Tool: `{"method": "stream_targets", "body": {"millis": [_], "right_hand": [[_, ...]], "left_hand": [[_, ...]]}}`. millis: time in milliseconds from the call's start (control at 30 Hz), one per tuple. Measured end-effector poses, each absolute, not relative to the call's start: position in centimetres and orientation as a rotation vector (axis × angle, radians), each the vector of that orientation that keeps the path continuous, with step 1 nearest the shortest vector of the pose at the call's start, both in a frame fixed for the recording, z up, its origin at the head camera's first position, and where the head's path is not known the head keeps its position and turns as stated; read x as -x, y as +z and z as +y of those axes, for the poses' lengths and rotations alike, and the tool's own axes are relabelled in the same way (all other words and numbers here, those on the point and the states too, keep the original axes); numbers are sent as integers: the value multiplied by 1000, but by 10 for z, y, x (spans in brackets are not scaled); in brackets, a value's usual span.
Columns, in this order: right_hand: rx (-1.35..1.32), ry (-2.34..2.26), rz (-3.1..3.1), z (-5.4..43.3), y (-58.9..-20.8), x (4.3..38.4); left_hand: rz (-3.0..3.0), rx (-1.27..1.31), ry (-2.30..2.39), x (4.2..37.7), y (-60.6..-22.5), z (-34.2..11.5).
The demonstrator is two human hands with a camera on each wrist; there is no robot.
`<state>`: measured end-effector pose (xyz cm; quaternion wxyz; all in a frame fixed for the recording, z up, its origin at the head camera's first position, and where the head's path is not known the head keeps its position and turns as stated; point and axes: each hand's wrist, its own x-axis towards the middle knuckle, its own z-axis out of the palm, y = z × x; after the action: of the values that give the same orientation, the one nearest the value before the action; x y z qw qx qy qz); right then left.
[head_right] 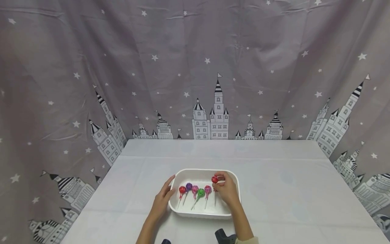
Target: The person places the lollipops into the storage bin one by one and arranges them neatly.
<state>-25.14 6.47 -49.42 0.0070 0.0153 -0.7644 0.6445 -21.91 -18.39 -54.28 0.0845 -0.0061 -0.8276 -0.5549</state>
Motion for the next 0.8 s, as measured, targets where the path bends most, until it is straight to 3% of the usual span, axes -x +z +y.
{"method": "stream_targets", "body": {"millis": [800], "right_hand": [[138,1906,-2638,68,-499,252]], "left_hand": [[-2467,50,-1684,218,-539,-185]]}}
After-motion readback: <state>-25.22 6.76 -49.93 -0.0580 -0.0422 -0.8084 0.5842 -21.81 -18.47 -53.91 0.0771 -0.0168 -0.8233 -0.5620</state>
